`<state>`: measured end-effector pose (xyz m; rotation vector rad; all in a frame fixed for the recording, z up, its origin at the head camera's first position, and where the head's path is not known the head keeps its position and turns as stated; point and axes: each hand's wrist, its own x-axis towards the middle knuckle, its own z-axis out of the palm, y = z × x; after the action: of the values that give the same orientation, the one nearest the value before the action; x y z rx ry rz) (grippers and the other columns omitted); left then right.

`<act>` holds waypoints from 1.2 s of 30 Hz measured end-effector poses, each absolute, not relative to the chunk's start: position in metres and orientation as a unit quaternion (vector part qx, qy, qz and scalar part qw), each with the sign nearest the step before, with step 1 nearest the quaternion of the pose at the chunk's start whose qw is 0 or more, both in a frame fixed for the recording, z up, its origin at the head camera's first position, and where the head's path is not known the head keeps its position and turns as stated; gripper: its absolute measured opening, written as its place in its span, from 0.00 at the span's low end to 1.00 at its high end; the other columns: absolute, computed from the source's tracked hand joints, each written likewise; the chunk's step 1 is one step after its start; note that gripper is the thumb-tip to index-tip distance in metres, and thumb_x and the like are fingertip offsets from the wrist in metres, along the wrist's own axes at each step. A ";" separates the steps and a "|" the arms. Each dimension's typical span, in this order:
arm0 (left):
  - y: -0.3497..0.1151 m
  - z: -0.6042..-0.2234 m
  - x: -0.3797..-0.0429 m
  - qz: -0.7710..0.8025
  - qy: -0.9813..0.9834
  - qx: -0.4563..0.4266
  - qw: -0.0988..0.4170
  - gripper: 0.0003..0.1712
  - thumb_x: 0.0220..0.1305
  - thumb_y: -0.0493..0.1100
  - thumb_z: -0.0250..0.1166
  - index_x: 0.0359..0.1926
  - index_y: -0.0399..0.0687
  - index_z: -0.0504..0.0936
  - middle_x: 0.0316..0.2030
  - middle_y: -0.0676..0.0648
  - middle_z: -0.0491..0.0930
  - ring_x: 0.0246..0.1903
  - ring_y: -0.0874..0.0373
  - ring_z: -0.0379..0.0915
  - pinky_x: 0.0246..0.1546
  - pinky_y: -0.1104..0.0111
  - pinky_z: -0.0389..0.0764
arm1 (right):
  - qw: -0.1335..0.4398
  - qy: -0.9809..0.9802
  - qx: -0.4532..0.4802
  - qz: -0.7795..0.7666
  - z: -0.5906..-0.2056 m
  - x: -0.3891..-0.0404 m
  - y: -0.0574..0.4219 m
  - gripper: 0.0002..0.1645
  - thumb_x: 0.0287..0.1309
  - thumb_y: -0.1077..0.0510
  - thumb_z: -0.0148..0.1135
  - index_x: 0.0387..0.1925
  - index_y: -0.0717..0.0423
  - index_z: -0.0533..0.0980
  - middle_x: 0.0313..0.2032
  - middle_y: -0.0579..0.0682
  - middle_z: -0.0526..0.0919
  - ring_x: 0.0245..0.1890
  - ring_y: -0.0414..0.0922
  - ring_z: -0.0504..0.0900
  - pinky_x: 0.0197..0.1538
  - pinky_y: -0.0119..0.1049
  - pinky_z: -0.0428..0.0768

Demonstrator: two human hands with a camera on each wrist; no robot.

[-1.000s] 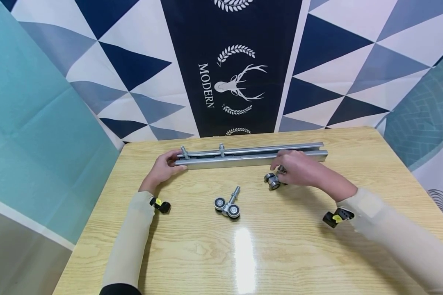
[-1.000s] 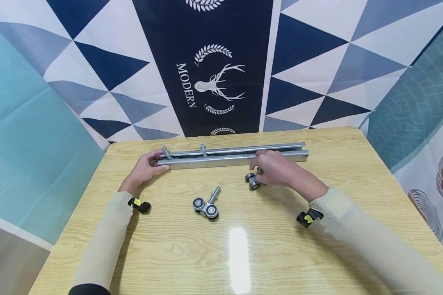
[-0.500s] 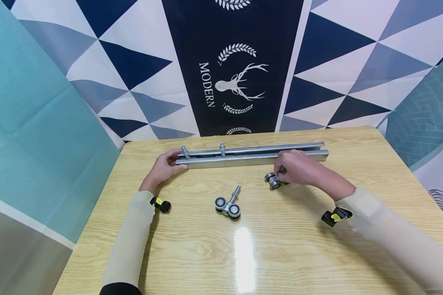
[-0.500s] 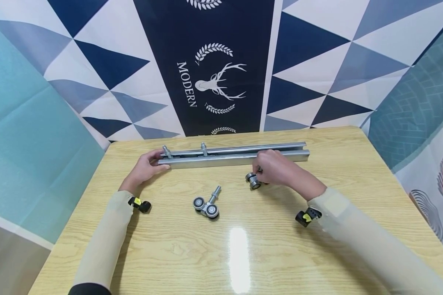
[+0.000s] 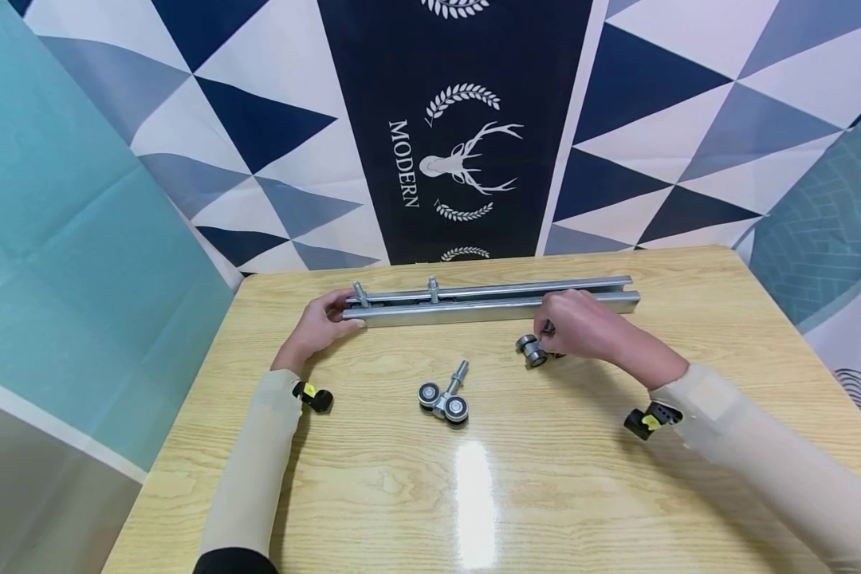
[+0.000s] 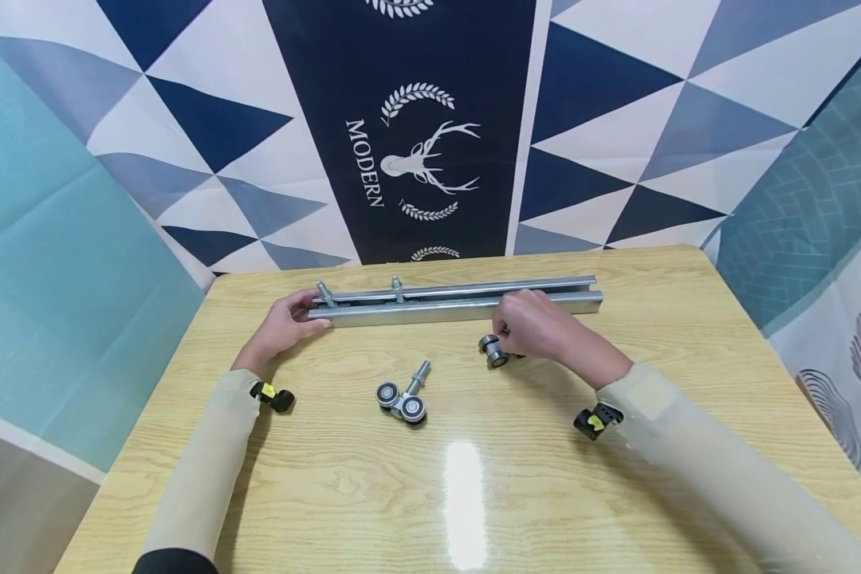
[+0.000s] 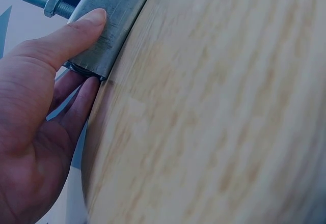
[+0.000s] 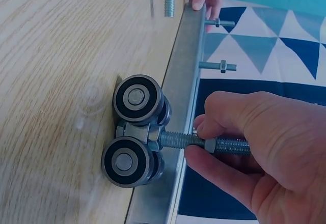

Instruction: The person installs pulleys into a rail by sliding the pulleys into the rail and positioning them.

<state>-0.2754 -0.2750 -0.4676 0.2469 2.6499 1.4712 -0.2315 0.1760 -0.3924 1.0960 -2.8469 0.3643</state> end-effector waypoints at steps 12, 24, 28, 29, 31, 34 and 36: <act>-0.262 -0.442 -0.261 0.474 0.875 0.078 0.061 0.37 0.63 0.37 0.70 0.72 0.42 0.68 0.62 0.31 0.73 0.59 0.40 0.71 0.68 0.48 0.72 | 0.045 -0.927 0.353 0.116 -0.392 -0.230 0.178 0.17 0.38 0.70 0.63 0.11 0.44 0.75 0.18 0.41 0.76 0.19 0.38 0.68 0.23 0.33 0.69; -0.276 -0.474 -0.284 0.474 0.875 0.078 0.055 0.39 0.60 0.44 0.73 0.71 0.51 0.70 0.62 0.36 0.75 0.60 0.43 0.72 0.67 0.48 0.72 | 0.056 -0.925 0.357 0.120 -0.389 -0.228 0.184 0.22 0.37 0.71 0.60 0.07 0.44 0.66 0.12 0.40 0.65 0.15 0.36 0.58 0.21 0.31 0.57; -0.276 -0.474 -0.283 0.475 0.875 0.082 0.052 0.39 0.59 0.46 0.74 0.70 0.51 0.71 0.60 0.37 0.76 0.58 0.44 0.72 0.67 0.49 0.73 | 0.058 -0.925 0.356 0.120 -0.383 -0.228 0.187 0.24 0.38 0.71 0.61 0.06 0.44 0.63 0.12 0.39 0.62 0.15 0.36 0.54 0.21 0.30 0.54; -0.277 -0.474 -0.283 0.476 0.874 0.083 0.051 0.39 0.59 0.46 0.74 0.70 0.51 0.71 0.60 0.37 0.76 0.58 0.44 0.72 0.67 0.49 0.73 | 0.057 -0.926 0.354 0.120 -0.381 -0.228 0.188 0.24 0.38 0.71 0.61 0.06 0.44 0.63 0.12 0.39 0.62 0.15 0.36 0.54 0.21 0.30 0.54; -0.277 -0.474 -0.282 0.480 0.872 0.084 0.051 0.40 0.58 0.46 0.74 0.70 0.51 0.71 0.60 0.37 0.76 0.58 0.45 0.72 0.67 0.49 0.73 | 0.055 -0.928 0.349 0.118 -0.377 -0.228 0.189 0.23 0.39 0.71 0.61 0.07 0.44 0.65 0.12 0.39 0.64 0.15 0.36 0.55 0.21 0.30 0.54; -0.278 -0.474 -0.281 0.487 0.868 0.084 0.052 0.40 0.57 0.45 0.75 0.70 0.49 0.71 0.61 0.37 0.76 0.59 0.45 0.72 0.67 0.50 0.73 | 0.052 -0.932 0.339 0.115 -0.371 -0.229 0.191 0.19 0.39 0.70 0.63 0.08 0.45 0.70 0.14 0.41 0.70 0.15 0.36 0.61 0.20 0.30 0.58; -0.279 -0.475 -0.281 0.491 0.865 0.085 0.052 0.40 0.57 0.44 0.75 0.70 0.49 0.71 0.61 0.37 0.75 0.59 0.45 0.72 0.67 0.50 0.73 | 0.050 -0.934 0.334 0.114 -0.368 -0.230 0.193 0.17 0.40 0.69 0.63 0.10 0.45 0.74 0.16 0.43 0.75 0.16 0.37 0.64 0.20 0.30 0.61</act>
<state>-0.2808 -0.2785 -0.4748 0.2588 2.6317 1.4949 -0.2303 0.1929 -0.3678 1.0168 -2.8456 0.3459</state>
